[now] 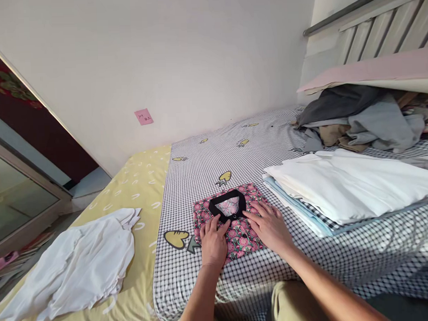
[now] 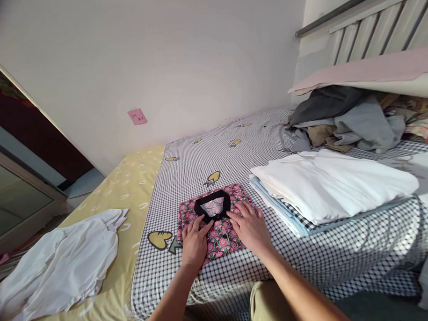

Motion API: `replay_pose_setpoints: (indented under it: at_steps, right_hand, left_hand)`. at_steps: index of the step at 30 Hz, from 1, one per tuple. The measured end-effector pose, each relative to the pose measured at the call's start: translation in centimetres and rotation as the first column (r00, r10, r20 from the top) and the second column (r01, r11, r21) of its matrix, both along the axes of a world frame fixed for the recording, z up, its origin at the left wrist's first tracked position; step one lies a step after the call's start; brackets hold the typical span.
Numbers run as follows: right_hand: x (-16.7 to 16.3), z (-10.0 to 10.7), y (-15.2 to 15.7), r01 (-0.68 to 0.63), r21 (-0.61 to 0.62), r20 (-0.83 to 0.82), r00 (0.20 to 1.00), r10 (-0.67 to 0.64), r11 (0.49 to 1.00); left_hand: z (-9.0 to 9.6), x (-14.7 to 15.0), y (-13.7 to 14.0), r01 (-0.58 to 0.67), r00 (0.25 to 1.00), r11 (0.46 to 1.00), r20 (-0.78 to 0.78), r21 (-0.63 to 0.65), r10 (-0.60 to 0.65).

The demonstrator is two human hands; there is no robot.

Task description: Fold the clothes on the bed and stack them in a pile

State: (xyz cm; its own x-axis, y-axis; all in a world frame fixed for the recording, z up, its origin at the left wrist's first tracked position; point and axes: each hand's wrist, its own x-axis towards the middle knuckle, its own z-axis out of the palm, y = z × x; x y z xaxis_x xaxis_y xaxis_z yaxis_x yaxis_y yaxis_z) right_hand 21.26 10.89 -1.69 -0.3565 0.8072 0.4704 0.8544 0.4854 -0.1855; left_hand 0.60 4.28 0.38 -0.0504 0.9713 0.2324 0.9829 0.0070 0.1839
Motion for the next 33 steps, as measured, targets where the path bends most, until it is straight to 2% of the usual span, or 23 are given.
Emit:
replay_pose_setpoints:
  at_steps: [5,17,21,26,30,33]
  right_hand:
    - [-0.1,0.0,-0.1,0.013,-0.008,0.019,1.0,-0.013,1.0]
    - [-0.3,-0.2,-0.1,0.027,0.001,0.043,0.999,-0.027,1.0]
    - [-0.2,-0.4,0.1,0.024,0.0,0.045,0.999,-0.024,1.0]
    - [-0.2,-0.3,0.0,0.025,0.017,0.036,0.999,-0.025,1.0]
    - [-0.2,-0.1,-0.1,0.027,0.028,0.025,0.999,-0.027,0.999]
    - [-0.2,-0.1,-0.1,0.028,0.027,0.01,1.0,-0.028,0.999]
  left_hand:
    - [0.1,0.1,0.4,-0.004,0.999,0.997,-0.042,-0.076,0.001]
    - [-0.8,3.4,1.6,-0.252,0.968,0.964,-0.017,-0.081,0.251]
    - [-1.4,3.8,1.6,-0.317,0.948,0.948,0.0,-0.038,0.318]
    - [-1.5,3.5,0.8,-0.35,0.937,0.932,0.047,0.091,0.347]
    - [-0.9,3.5,0.4,-0.389,0.92,0.917,0.093,0.087,0.381]
    - [-0.3,3.8,0.1,-0.373,0.925,0.923,0.107,0.092,0.363]
